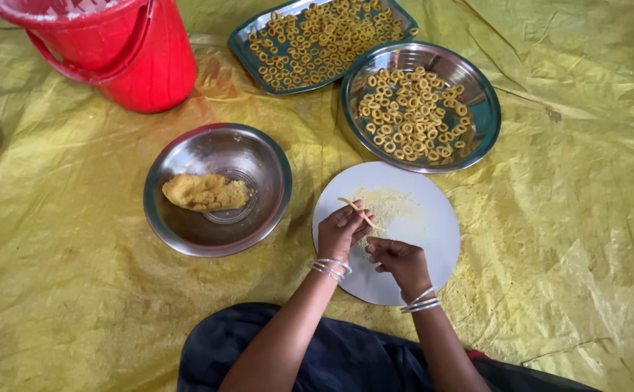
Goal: The person rolls small pieces of dough into thin ropes on a white plate, then joins the ends to form rings. The finished rings are placed into a metal bowl. The process is repeated continuously with additional dough pieces.
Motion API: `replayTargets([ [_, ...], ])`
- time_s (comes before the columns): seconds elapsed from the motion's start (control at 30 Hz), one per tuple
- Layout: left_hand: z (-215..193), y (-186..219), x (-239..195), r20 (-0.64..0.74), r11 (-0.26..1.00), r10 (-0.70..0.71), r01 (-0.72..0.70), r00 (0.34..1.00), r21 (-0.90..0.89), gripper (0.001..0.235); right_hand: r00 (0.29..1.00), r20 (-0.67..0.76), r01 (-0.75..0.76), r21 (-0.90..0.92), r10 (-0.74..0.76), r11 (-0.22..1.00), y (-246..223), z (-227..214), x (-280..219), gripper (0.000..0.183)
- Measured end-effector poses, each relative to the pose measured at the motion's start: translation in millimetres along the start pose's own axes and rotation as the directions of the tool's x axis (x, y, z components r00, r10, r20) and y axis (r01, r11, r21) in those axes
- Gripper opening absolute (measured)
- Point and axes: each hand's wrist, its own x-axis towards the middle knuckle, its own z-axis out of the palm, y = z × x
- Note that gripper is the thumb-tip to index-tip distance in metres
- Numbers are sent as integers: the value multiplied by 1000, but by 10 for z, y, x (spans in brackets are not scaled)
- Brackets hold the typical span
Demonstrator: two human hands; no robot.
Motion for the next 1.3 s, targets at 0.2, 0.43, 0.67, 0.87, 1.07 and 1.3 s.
replayTargets([
  [0.2, -38, -74, 3, 148, 982, 15, -42, 989, 184, 35, 983, -156, -27, 375, 92, 926, 94, 80, -1, 26],
  [0.43, -110, -38, 70, 221, 925, -22, -64, 975, 374, 31, 964, -262, 54, 380, 51, 923, -12, 105, -21, 27],
  [0.67, -86, 140, 49, 271, 777, -9, -164, 962, 608, 27, 977, -210, 93, 306, -28, 947, -63, 44, 16, 29],
  [0.87, -114, 218, 97, 256, 709, -97, -114, 962, 696, 25, 948, -247, 201, -33, -203, 979, -130, 61, -12, 26],
  [1.07, -153, 224, 105, 251, 831, -169, 1, 953, 556, 29, 861, -242, 291, -489, -448, 822, -308, 97, -142, 17],
  [1.3, -174, 179, 134, 258, 761, -217, -2, 941, 649, 30, 791, -113, 346, -728, -601, 591, -435, 166, -229, 10],
])
